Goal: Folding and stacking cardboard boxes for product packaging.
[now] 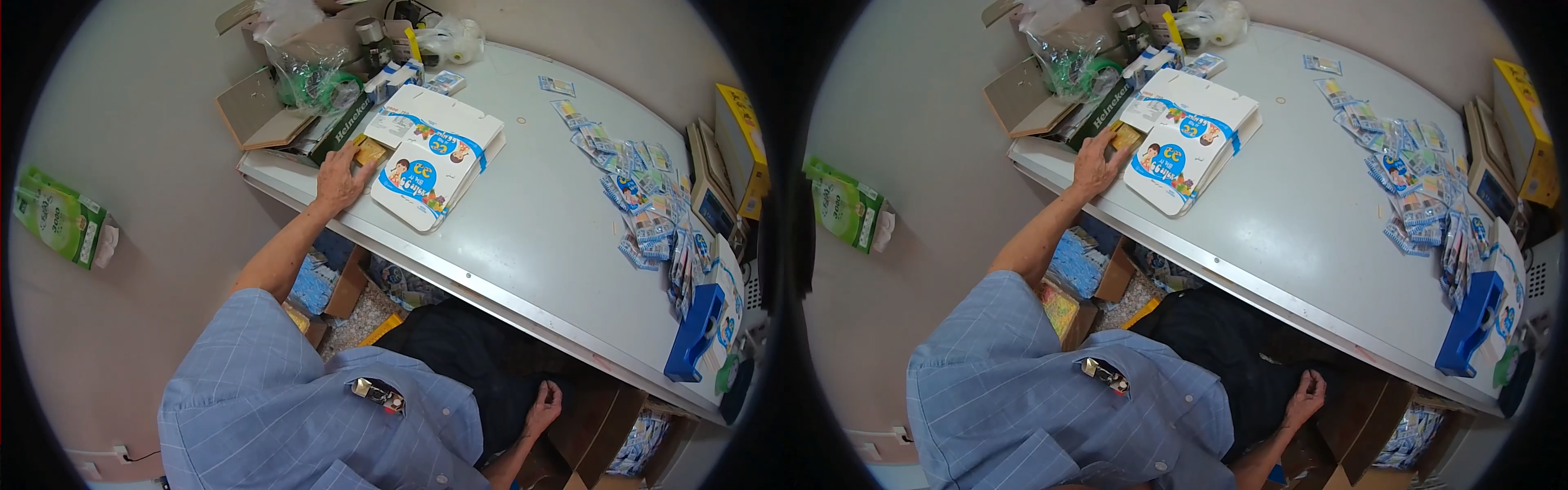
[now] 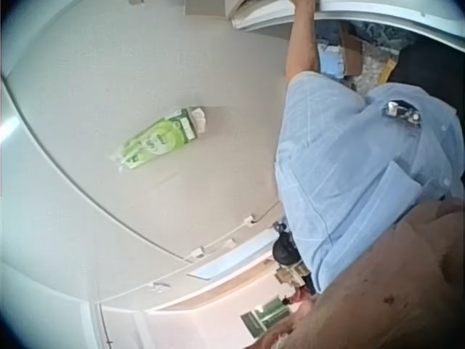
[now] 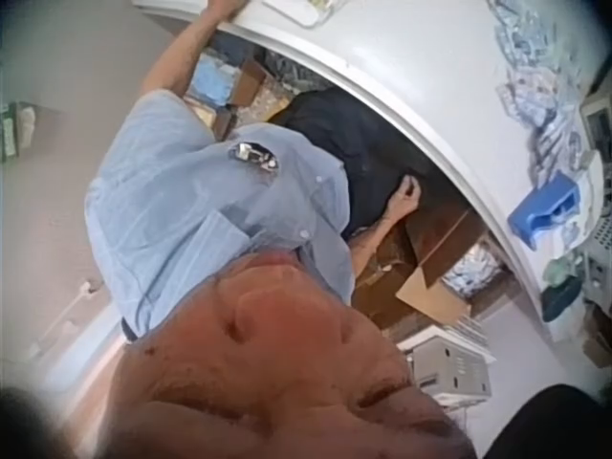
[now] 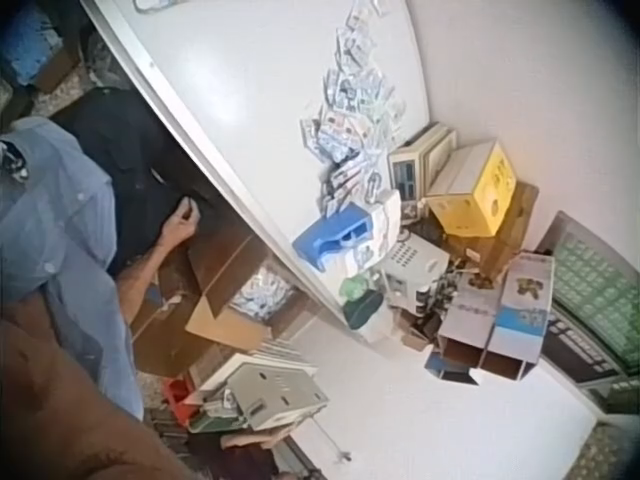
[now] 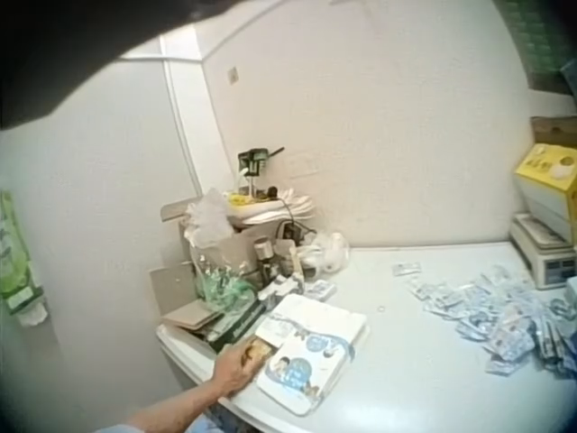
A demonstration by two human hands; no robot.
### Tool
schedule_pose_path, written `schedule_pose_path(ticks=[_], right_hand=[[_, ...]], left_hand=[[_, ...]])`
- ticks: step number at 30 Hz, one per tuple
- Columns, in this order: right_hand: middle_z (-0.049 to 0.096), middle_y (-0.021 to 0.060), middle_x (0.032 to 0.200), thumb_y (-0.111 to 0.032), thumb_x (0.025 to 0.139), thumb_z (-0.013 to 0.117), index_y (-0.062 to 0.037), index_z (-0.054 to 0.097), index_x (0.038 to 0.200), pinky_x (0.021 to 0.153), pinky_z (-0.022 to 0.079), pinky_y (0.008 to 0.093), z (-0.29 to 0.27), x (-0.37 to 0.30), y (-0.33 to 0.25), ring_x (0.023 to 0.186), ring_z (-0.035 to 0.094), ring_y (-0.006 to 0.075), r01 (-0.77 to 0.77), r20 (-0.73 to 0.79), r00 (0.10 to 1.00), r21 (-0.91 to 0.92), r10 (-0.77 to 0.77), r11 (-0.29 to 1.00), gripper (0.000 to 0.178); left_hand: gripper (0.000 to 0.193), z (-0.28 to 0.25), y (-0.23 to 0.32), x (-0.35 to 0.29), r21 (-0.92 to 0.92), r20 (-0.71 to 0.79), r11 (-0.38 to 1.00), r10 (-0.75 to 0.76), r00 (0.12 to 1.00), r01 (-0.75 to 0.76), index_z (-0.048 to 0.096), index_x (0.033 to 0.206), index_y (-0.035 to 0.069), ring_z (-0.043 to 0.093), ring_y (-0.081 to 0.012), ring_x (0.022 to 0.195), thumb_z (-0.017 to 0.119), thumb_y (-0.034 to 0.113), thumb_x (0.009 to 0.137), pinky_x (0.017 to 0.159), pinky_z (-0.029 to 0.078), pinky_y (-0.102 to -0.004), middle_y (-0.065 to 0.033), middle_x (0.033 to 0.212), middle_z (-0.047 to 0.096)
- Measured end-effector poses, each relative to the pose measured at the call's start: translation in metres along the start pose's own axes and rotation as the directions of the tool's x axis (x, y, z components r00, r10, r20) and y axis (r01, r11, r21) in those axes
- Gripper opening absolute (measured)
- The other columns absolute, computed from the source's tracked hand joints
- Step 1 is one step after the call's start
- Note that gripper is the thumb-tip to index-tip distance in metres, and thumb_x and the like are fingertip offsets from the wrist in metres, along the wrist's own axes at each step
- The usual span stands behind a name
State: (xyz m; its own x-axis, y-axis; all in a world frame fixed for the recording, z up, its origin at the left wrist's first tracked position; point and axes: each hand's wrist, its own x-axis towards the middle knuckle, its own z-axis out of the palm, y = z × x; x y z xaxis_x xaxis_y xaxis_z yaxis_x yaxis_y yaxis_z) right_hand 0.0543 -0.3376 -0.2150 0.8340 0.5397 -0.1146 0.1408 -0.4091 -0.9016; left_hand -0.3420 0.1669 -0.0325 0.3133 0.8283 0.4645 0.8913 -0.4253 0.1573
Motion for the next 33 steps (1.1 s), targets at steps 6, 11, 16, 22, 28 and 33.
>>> schedule_pose_path(ticks=[6,11,16,22,28,33], right_hand=[[0.063,0.0038,0.09,-0.014,0.095,0.07,0.0035,0.07,0.104,0.072,0.048,0.0262,-0.001,-0.002,-0.012,0.076,0.057,0.0112,-0.006,-0.001,1.0,0.01,0.006,1.0,0.02],[0.064,0.0036,0.091,-0.015,0.094,0.071,0.0034,0.07,0.104,0.072,0.048,0.026,-0.001,0.002,-0.001,0.077,0.057,0.011,-0.017,0.009,1.0,0.018,0.017,1.0,0.02],[0.067,0.0042,0.092,-0.02,0.096,0.07,0.0029,0.069,0.105,0.078,0.048,0.0257,-0.004,0.001,-0.006,0.084,0.058,0.0122,-0.033,0.034,0.999,-0.004,0.033,0.999,0.025],[0.068,0.0078,0.093,-0.016,0.095,0.07,0.0037,0.07,0.103,0.08,0.049,0.0303,-0.007,0.001,0.001,0.085,0.06,0.0164,0.009,0.037,0.999,-0.035,-0.008,0.999,0.022],[0.069,0.0089,0.093,-0.018,0.095,0.07,0.0052,0.069,0.103,0.08,0.049,0.0298,-0.003,0.007,-0.003,0.085,0.06,0.0169,-0.021,0.074,0.997,-0.014,0.022,1.0,0.024],[0.068,0.0085,0.092,-0.018,0.095,0.071,0.005,0.069,0.103,0.08,0.049,0.0298,-0.001,0.008,-0.005,0.084,0.059,0.0171,0.011,0.071,0.997,-0.039,-0.008,0.999,0.025]], left_hand=[[0.058,0.002,-0.005,0.0,0.045,-0.041,0.995,0.086,0.995,-0.084,0.064,0.126,-0.001,0.054,-0.0361,0.122,0.075,0.042,0.089,0.104,0.045,-0.0435,-0.0214,0.135,0.059],[0.065,0.011,-0.012,0.004,-0.06,-0.083,0.997,0.033,0.996,-0.038,0.062,0.125,-0.003,0.053,-0.0395,0.121,0.078,0.043,0.082,0.104,0.045,-0.0457,-0.0226,0.123,0.061],[0.06,-0.005,0.007,0.009,-0.159,0.117,0.972,-0.154,0.981,0.172,0.058,0.118,-0.003,0.054,-0.0394,0.116,0.08,0.034,0.076,0.102,0.045,-0.0465,-0.0224,0.131,0.056],[0.065,-0.024,0.009,-0.015,-0.004,-0.16,0.993,0.117,0.98,-0.119,0.055,0.124,-0.003,0.045,-0.0411,0.128,0.085,0.023,0.071,0.11,0.041,-0.0461,-0.0233,0.14,0.046],[0.064,-0.034,-0.003,-0.017,0.073,-0.142,0.981,0.188,0.972,-0.179,0.057,0.125,-0.001,0.043,-0.0424,0.132,0.085,0.021,0.072,0.113,0.038,-0.0474,-0.0244,0.142,0.044],[0.058,-0.052,0.012,-0.009,-0.029,-0.214,0.992,0.115,0.97,-0.124,0.06,0.12,0.0,0.045,-0.0423,0.129,0.085,0.021,0.073,0.11,0.039,-0.0479,-0.0248,0.141,0.046]])
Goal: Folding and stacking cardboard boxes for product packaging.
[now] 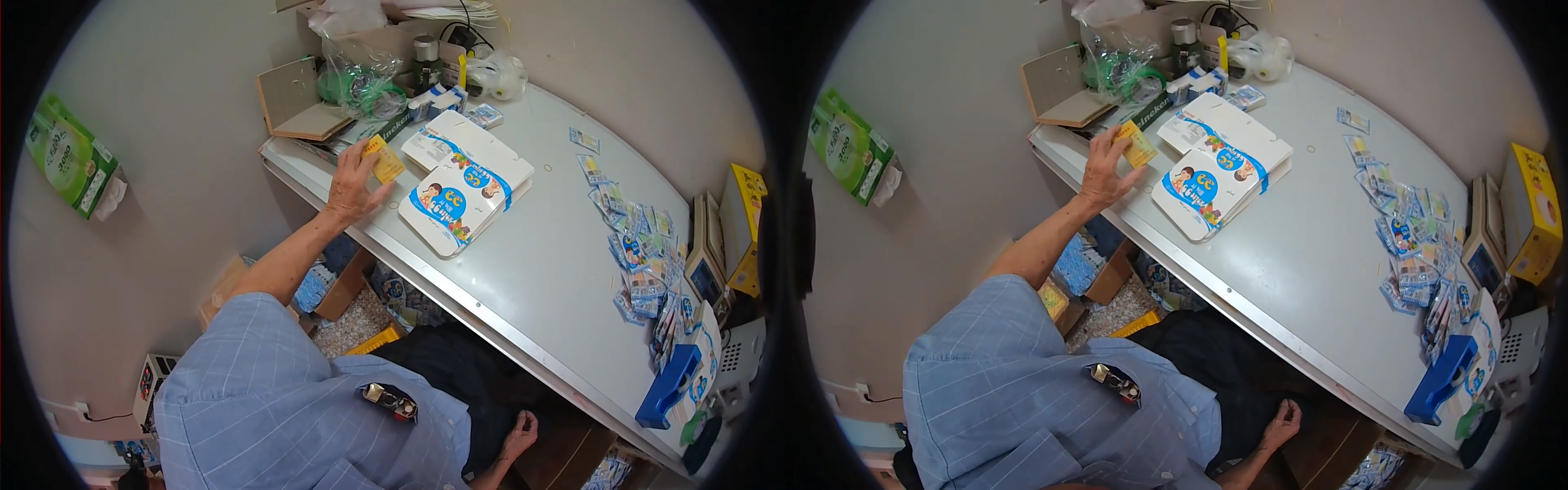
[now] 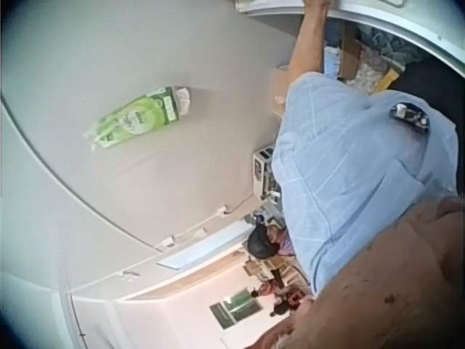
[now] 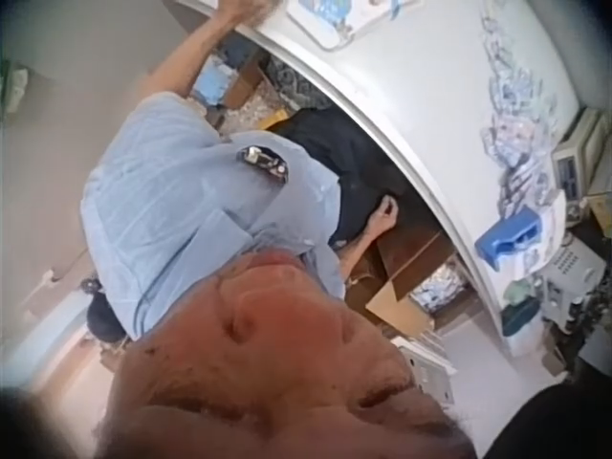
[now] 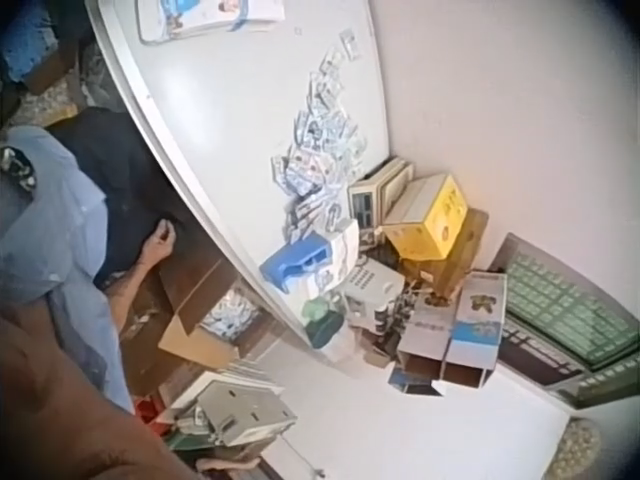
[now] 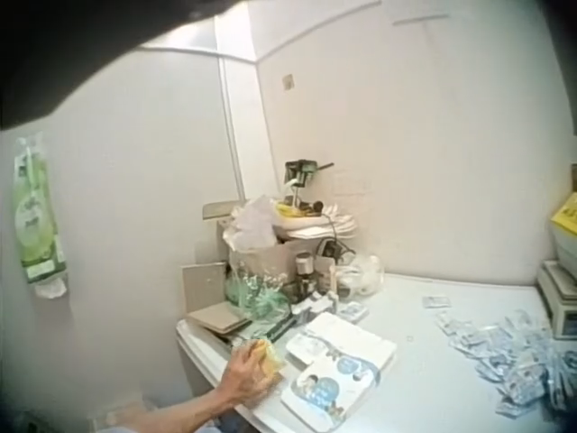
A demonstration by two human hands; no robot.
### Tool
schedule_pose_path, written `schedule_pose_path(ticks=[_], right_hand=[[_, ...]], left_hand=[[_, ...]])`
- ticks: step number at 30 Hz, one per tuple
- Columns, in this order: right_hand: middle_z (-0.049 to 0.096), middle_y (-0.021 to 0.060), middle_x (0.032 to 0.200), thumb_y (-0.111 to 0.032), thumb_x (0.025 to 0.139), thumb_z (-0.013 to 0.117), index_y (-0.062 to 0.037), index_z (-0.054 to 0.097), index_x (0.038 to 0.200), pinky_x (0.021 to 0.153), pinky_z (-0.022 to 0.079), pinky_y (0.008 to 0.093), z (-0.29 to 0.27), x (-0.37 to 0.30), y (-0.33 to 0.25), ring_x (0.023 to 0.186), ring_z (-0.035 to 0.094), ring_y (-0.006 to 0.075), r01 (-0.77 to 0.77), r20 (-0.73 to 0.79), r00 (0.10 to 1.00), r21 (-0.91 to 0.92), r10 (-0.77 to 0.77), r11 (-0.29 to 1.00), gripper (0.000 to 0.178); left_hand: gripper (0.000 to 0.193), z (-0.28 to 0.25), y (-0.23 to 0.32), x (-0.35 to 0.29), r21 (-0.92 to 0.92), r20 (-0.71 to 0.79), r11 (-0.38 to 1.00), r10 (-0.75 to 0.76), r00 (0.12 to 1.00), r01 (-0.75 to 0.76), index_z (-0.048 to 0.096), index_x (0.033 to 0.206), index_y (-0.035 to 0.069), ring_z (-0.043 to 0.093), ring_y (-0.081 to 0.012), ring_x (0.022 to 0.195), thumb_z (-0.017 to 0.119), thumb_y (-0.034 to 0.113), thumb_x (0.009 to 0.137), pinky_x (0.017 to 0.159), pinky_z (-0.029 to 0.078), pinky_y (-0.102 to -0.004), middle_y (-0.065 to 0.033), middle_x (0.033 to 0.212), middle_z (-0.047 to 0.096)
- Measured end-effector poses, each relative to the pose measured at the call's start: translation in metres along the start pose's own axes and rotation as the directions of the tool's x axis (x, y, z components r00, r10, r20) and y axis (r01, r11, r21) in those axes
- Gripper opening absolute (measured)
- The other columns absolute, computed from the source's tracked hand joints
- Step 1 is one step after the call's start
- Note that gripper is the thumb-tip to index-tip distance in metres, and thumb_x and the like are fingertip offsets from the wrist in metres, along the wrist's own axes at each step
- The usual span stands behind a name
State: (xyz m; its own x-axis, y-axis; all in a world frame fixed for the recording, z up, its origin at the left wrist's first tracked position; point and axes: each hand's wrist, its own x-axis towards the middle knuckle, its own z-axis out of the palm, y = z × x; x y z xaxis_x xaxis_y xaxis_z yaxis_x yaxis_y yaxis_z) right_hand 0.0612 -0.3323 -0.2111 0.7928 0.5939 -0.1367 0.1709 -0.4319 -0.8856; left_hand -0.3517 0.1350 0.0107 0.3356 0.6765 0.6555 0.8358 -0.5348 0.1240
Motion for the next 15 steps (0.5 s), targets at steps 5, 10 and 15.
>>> schedule_pose_path(ticks=[5,10,15], right_hand=[[0.069,0.0091,0.092,-0.019,0.095,0.071,0.0046,0.069,0.103,0.08,0.049,0.0301,-0.003,-0.001,-0.001,0.084,0.06,0.0171,-0.003,0.015,1.0,-0.009,0.003,1.0,0.025],[0.069,0.0091,0.093,-0.019,0.094,0.071,0.0047,0.069,0.103,0.08,0.049,0.0298,-0.002,0.001,0.001,0.084,0.06,0.0173,-0.004,0.004,1.0,0.012,0.003,1.0,0.025],[0.069,0.0092,0.093,-0.018,0.094,0.071,0.0043,0.07,0.102,0.08,0.049,0.0298,-0.002,-0.003,0.004,0.084,0.06,0.0171,-0.014,-0.017,1.0,0.029,0.014,0.999,0.024]], left_hand=[[0.051,-0.027,-0.027,0.027,0.035,-0.241,0.99,-0.122,0.963,0.134,0.066,0.111,-0.001,0.055,-0.0394,0.112,0.085,0.029,0.074,0.099,0.046,-0.0447,-0.0216,0.126,0.06],[0.066,-0.032,-0.059,0.048,0.163,0.001,0.875,-0.462,0.887,0.455,0.076,0.1,-0.002,0.06,-0.0372,0.109,0.074,0.06,0.079,0.095,0.049,-0.044,-0.0234,0.112,0.068],[0.072,-0.024,-0.054,0.05,0.292,0.077,0.802,-0.562,0.823,0.521,0.074,0.105,0.001,0.057,-0.0345,0.113,0.071,0.068,0.079,0.098,0.047,-0.0432,-0.0199,0.116,0.065]])
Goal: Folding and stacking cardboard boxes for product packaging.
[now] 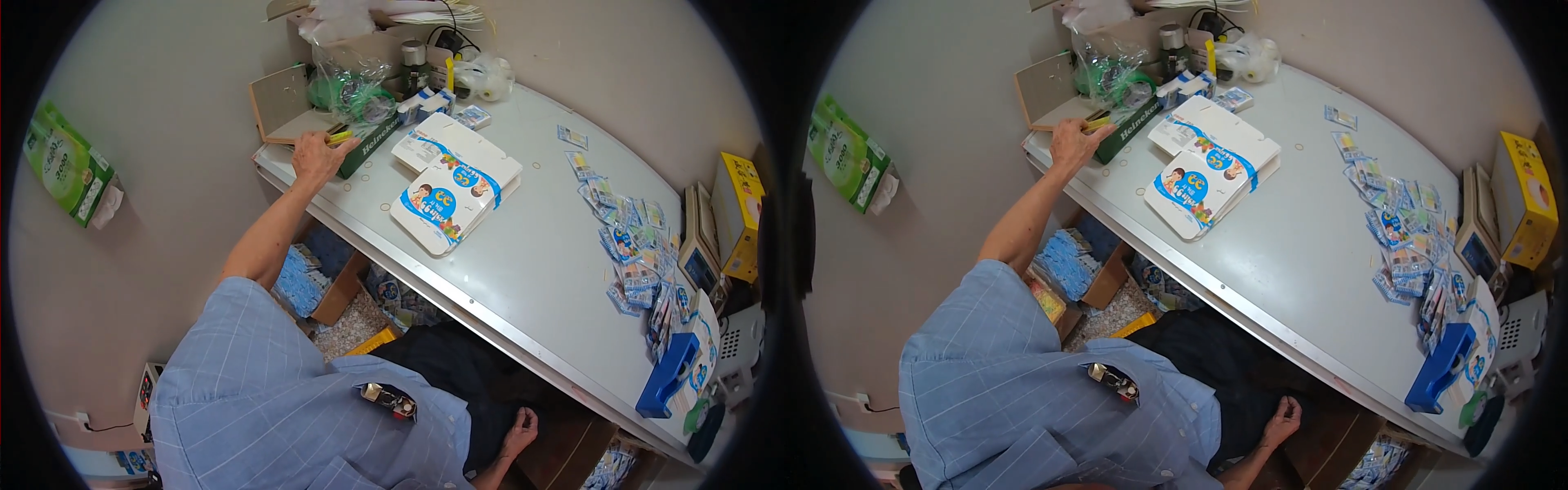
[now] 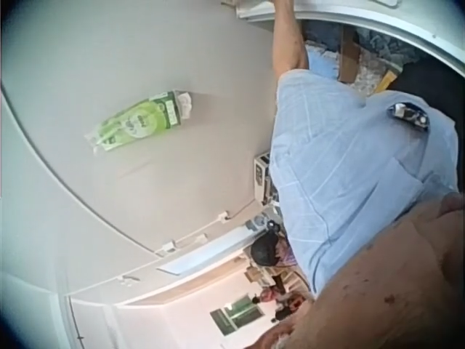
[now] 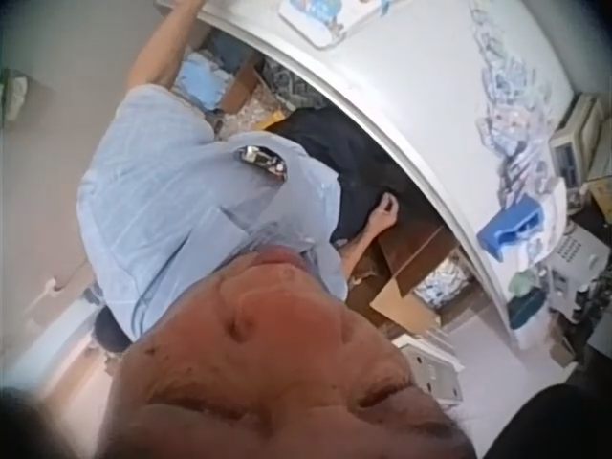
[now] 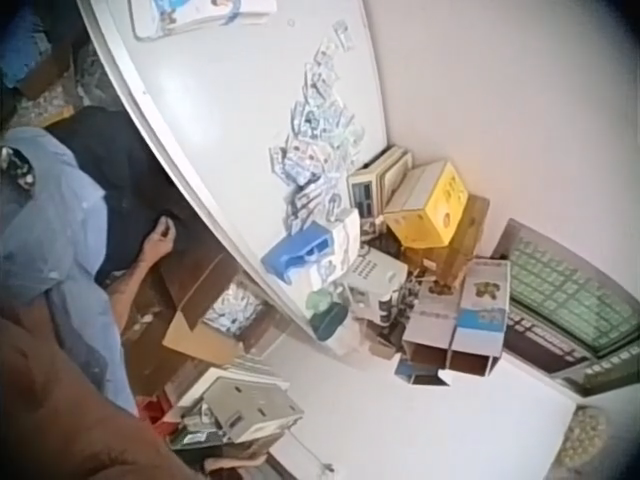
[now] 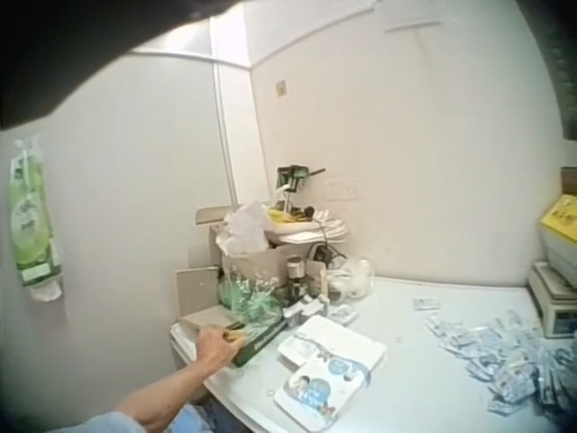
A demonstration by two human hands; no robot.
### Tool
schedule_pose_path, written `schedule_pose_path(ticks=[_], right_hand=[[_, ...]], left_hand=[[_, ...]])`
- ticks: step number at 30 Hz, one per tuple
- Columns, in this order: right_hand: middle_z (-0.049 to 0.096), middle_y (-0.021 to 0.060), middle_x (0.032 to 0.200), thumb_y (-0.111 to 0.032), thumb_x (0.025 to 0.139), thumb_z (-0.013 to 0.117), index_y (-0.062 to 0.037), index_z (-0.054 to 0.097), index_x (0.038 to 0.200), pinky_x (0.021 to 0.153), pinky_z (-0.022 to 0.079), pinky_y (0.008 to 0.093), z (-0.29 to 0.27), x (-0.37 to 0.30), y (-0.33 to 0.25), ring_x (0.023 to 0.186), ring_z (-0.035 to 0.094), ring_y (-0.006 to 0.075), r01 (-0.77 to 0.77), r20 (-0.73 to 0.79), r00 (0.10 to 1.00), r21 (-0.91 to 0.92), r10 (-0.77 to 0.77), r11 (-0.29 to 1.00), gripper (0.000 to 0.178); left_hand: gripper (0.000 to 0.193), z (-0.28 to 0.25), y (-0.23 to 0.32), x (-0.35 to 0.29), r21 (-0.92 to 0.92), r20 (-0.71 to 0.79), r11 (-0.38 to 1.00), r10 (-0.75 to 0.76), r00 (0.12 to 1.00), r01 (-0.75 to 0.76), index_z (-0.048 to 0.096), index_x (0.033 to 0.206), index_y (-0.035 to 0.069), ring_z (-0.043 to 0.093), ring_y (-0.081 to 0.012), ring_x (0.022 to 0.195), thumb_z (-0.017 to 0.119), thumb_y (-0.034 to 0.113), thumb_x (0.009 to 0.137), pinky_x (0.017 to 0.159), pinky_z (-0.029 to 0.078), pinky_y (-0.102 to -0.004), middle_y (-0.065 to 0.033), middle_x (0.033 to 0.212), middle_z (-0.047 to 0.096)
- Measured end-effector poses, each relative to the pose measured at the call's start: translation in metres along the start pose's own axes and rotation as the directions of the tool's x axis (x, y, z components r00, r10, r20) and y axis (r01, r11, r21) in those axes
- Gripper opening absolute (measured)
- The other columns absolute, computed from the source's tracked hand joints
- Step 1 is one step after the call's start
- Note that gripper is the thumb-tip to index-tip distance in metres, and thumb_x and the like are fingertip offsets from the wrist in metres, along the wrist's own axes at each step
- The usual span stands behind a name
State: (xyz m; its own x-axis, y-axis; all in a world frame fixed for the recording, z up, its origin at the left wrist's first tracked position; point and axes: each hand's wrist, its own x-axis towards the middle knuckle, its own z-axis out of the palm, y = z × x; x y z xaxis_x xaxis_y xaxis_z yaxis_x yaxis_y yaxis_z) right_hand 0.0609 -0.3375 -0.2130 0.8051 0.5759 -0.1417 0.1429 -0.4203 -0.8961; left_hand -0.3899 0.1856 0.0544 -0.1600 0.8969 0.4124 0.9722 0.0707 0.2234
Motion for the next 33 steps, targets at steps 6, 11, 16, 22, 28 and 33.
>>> schedule_pose_path(ticks=[6,11,16,22,28,33], right_hand=[[0.069,0.0084,0.093,-0.017,0.094,0.07,0.0041,0.07,0.102,0.079,0.049,0.0298,-0.002,-0.003,0.0,0.083,0.059,0.0156,-0.005,-0.015,1.0,0.014,0.005,1.0,0.022],[0.069,0.006,0.092,-0.014,0.093,0.072,0.0023,0.071,0.103,0.075,0.05,0.0278,-0.001,-0.002,0.008,0.081,0.059,0.013,0.007,-0.029,1.0,0.02,-0.007,1.0,0.019],[0.064,0.001,0.082,-0.016,0.092,0.074,0.0018,0.071,0.103,0.069,0.046,0.0245,0.006,-0.001,-0.014,0.073,0.054,0.0083,-0.051,-0.035,0.998,0.074,0.054,0.996,0.021],[0.062,0.0,0.082,-0.015,0.092,0.073,0.0017,0.071,0.104,0.07,0.045,0.0241,-0.004,-0.009,-0.01,0.074,0.053,0.0087,-0.08,-0.064,0.994,0.076,0.085,0.994,0.021],[0.063,-0.0001,0.084,-0.014,0.093,0.073,0.0008,0.072,0.104,0.073,0.045,0.0233,-0.003,-0.019,-0.016,0.076,0.055,0.009,-0.062,-0.104,0.991,0.184,0.082,0.981,0.018],[0.064,-0.0011,0.083,-0.009,0.095,0.068,-0.0001,0.07,0.098,0.07,0.045,0.0223,-0.017,-0.026,-0.109,0.075,0.055,0.0067,0.048,-0.085,0.996,0.186,-0.032,0.981,0.009]], left_hand=[[0.072,0.009,-0.003,-0.002,0.07,-0.148,0.994,0.098,0.984,-0.088,0.074,0.105,0.002,0.058,-0.0347,0.112,0.07,0.069,0.08,0.098,0.047,-0.0439,-0.0196,0.114,0.065],[0.046,-0.003,0.009,-0.023,-0.025,-0.42,0.923,0.339,0.842,-0.385,0.07,0.107,0.002,0.06,-0.0356,0.108,0.079,0.042,0.084,0.092,0.048,-0.045,-0.0174,0.112,0.064],[0.032,-0.028,0.068,-0.082,-0.281,-0.465,0.715,0.482,0.743,-0.64,0.067,0.109,0.003,0.061,-0.0346,0.104,0.081,0.011,0.081,0.09,0.05,-0.0425,-0.0158,0.108,0.064],[0.018,-0.005,0.128,-0.142,-0.599,-0.235,0.556,0.565,0.791,-0.576,0.07,0.095,0.004,0.065,-0.0313,0.097,0.08,0.011,0.081,0.088,0.053,-0.0403,-0.0131,0.101,0.067],[0.044,0.014,0.143,-0.14,-0.462,-0.225,0.64,0.586,0.779,-0.614,0.067,0.115,0.003,0.059,-0.035,0.115,0.083,0.021,0.079,0.098,0.048,-0.0439,-0.0177,0.126,0.062],[0.072,0.06,0.113,-0.033,-0.41,0.016,0.906,0.125,0.992,-0.107,0.056,0.133,-0.003,0.051,-0.0382,0.128,0.076,0.046,0.085,0.105,0.044,-0.0448,-0.0219,0.136,0.058]])
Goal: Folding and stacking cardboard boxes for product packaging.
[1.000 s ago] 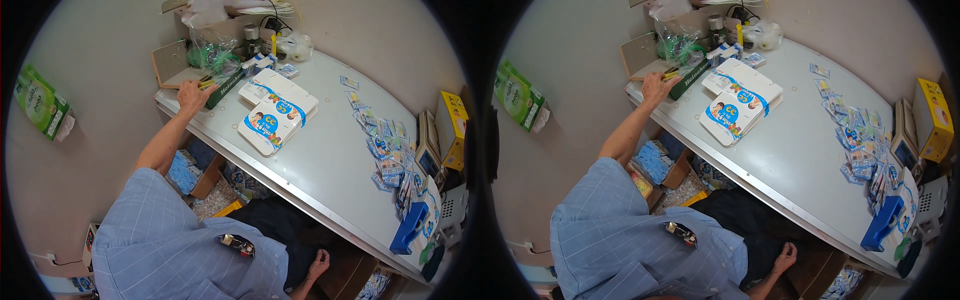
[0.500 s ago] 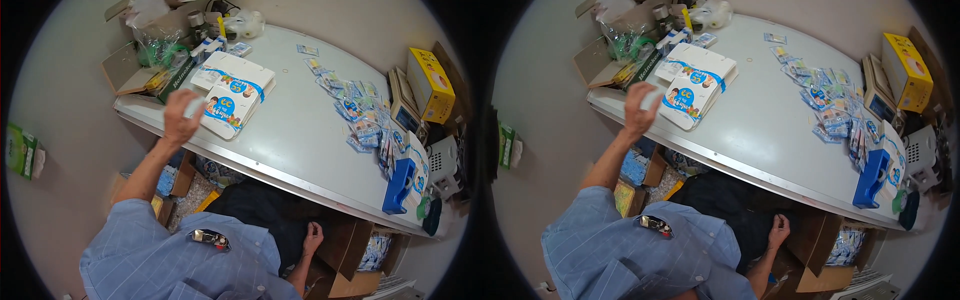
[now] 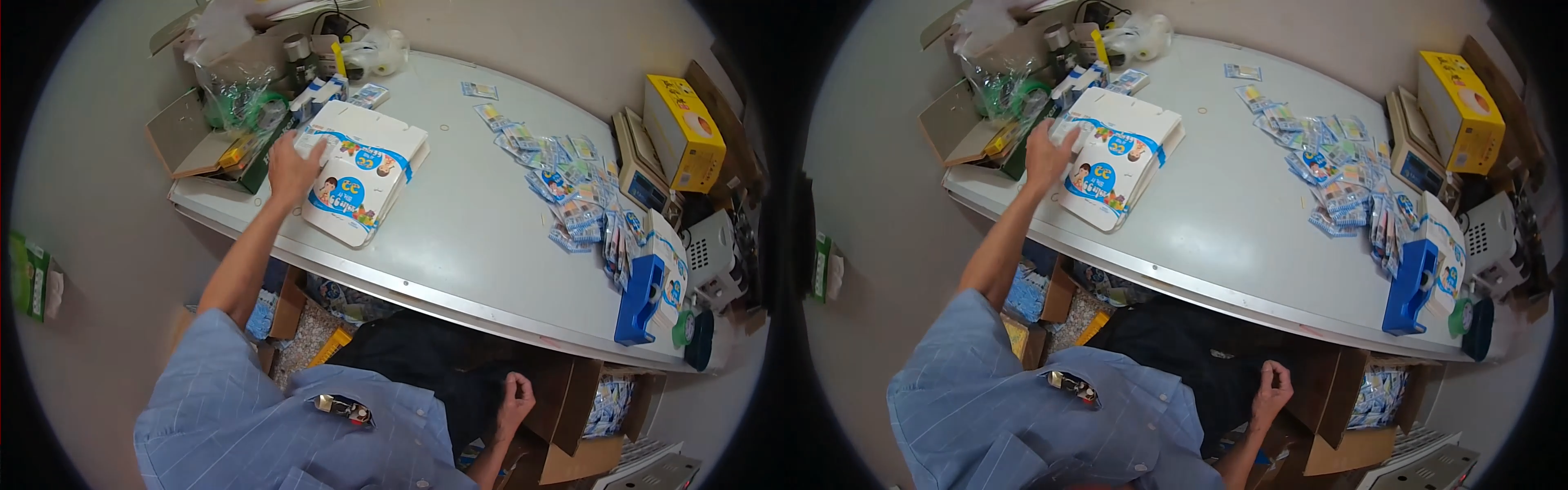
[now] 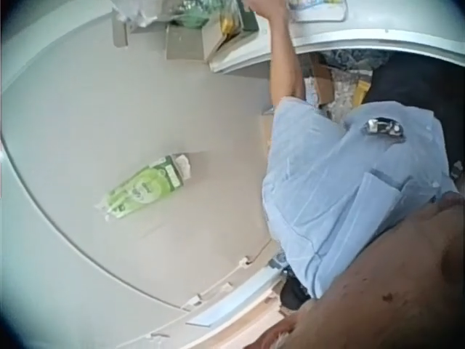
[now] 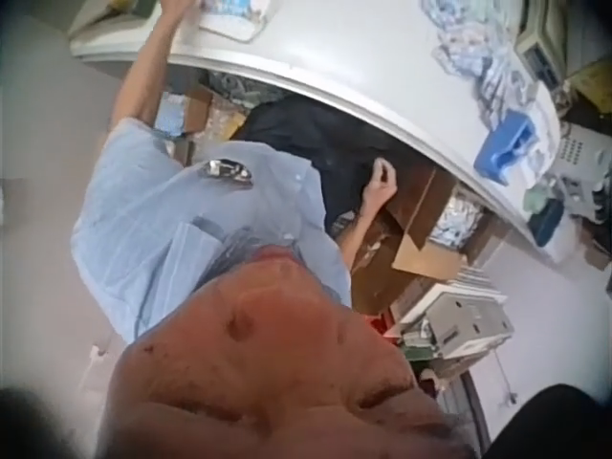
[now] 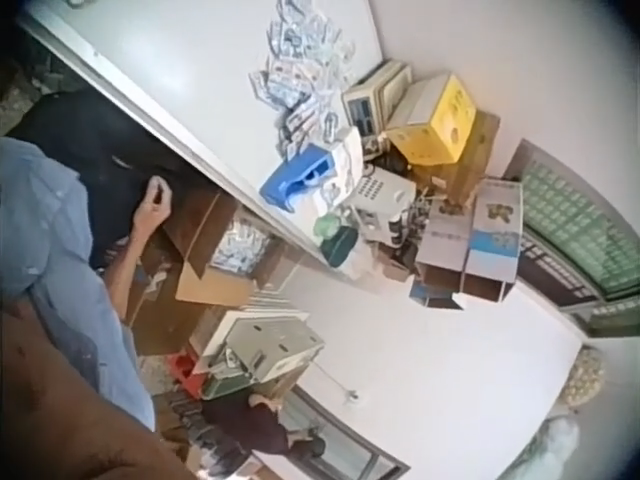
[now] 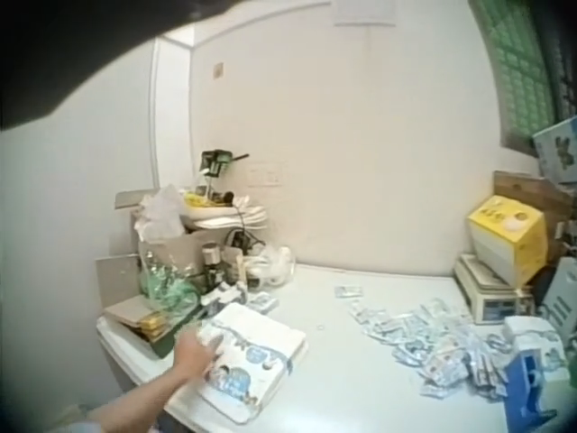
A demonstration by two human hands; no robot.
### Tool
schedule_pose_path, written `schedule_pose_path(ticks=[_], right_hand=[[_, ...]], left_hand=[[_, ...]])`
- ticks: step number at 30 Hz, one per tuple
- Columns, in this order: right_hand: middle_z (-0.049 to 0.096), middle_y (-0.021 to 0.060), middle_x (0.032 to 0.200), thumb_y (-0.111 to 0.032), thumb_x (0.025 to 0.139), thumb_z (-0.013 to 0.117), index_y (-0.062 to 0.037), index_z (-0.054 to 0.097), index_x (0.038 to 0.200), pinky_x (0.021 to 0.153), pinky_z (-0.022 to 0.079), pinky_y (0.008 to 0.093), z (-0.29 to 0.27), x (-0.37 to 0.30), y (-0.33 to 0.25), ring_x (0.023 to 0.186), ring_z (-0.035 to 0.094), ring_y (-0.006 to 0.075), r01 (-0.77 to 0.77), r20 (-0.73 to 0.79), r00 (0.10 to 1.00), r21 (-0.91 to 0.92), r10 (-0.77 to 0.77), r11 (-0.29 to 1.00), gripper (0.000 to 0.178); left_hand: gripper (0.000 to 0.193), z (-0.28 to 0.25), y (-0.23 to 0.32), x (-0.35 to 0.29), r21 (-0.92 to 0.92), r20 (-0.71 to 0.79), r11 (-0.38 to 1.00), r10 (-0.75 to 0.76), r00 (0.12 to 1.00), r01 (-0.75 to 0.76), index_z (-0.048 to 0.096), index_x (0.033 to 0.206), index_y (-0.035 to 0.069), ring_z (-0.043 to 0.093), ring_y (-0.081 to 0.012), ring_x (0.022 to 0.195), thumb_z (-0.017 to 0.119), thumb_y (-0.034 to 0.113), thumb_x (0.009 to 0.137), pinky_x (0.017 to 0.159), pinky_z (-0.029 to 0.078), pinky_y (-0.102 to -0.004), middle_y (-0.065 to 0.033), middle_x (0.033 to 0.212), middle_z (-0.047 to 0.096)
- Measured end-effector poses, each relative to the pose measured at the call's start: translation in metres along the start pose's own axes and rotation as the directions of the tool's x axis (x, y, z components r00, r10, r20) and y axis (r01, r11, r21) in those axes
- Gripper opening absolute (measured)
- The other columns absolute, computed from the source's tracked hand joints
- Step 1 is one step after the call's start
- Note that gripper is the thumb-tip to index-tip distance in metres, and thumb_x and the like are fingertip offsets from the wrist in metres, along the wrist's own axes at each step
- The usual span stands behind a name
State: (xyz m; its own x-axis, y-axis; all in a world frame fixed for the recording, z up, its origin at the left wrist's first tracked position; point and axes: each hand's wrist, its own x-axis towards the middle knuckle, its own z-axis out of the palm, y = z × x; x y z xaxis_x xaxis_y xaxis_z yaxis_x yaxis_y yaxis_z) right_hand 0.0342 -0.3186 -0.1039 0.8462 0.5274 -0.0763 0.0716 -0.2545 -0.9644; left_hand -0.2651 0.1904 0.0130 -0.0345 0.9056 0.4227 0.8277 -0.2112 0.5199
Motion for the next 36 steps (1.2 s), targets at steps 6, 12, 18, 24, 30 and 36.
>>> schedule_pose_path(ticks=[6,12,18,24,30,36], right_hand=[[0.065,0.0061,0.085,-0.01,0.098,0.064,0.0031,0.066,0.106,0.065,0.049,0.0242,0.106,0.064,-0.147,0.07,0.06,0.0108,0.057,0.239,0.965,0.218,-0.11,0.974,0.015],[0.064,0.027,0.122,-0.045,0.094,0.067,0.0114,0.042,0.144,0.086,0.054,0.0413,0.295,0.144,-0.211,0.106,0.066,0.0335,0.087,0.523,0.85,-0.037,-0.054,0.996,0.079],[0.052,0.0338,0.134,-0.042,0.095,0.062,0.0159,0.035,0.142,0.103,0.047,0.0507,0.368,0.147,-0.219,0.127,0.052,0.0451,0.32,0.578,0.81,-0.291,-0.1,0.902,0.08],[0.034,0.0318,0.153,-0.041,0.097,0.061,0.0133,0.016,0.151,0.106,0.044,0.0533,0.369,0.129,-0.239,0.137,0.043,0.045,0.346,0.45,0.879,-0.375,-0.158,0.86,0.089],[0.063,0.0154,0.111,-0.044,0.099,0.064,0.0095,0.055,0.117,0.084,0.05,0.0348,0.305,0.121,-0.285,0.101,0.061,0.0218,-0.072,0.427,0.903,0.263,-0.049,0.962,0.057],[0.06,0.005,0.1,-0.038,0.099,0.067,-0.0008,0.059,0.103,0.086,0.043,0.0282,0.223,0.147,-0.301,0.092,0.053,0.012,0.304,-0.093,0.935,0.708,-0.342,0.637,0.038]], left_hand=[[0.081,0.015,0.011,0.072,0.168,0.29,0.967,-0.233,0.928,0.19,0.062,0.124,-0.006,0.065,-0.0365,0.114,0.068,0.064,0.084,0.096,0.051,-0.0463,-0.0249,0.122,0.067],[0.079,0.033,0.026,0.076,0.202,0.323,0.966,-0.221,0.92,0.161,0.069,0.11,-0.007,0.069,-0.0365,0.105,0.067,0.067,0.082,0.089,0.054,-0.0467,-0.0244,0.114,0.07],[0.071,0.042,0.019,0.066,0.164,0.203,0.977,-0.169,0.964,0.137,0.068,0.114,-0.005,0.069,-0.0391,0.104,0.068,0.06,0.085,0.09,0.054,-0.0485,-0.0244,0.112,0.071],[0.075,0.022,0.031,0.054,-0.061,0.005,0.994,-0.095,0.996,0.095,0.059,0.125,-0.006,0.065,-0.0404,0.11,0.074,0.055,0.084,0.096,0.05,-0.0464,-0.0272,0.118,0.066],[0.072,-0.038,0.093,0.026,-0.552,-0.199,0.833,-0.151,0.968,0.016,0.052,0.115,-0.006,0.065,-0.024,0.092,0.086,0.045,0.079,0.082,0.054,-0.0365,-0.0169,0.104,0.064],[0.057,-0.031,0.184,-0.044,-0.69,-0.554,0.434,0.2,0.808,-0.58,0.043,0.117,0.001,0.054,-0.0213,0.101,0.081,0.009,0.075,0.115,0.032,-0.0505,-0.0093,0.112,0.049]])
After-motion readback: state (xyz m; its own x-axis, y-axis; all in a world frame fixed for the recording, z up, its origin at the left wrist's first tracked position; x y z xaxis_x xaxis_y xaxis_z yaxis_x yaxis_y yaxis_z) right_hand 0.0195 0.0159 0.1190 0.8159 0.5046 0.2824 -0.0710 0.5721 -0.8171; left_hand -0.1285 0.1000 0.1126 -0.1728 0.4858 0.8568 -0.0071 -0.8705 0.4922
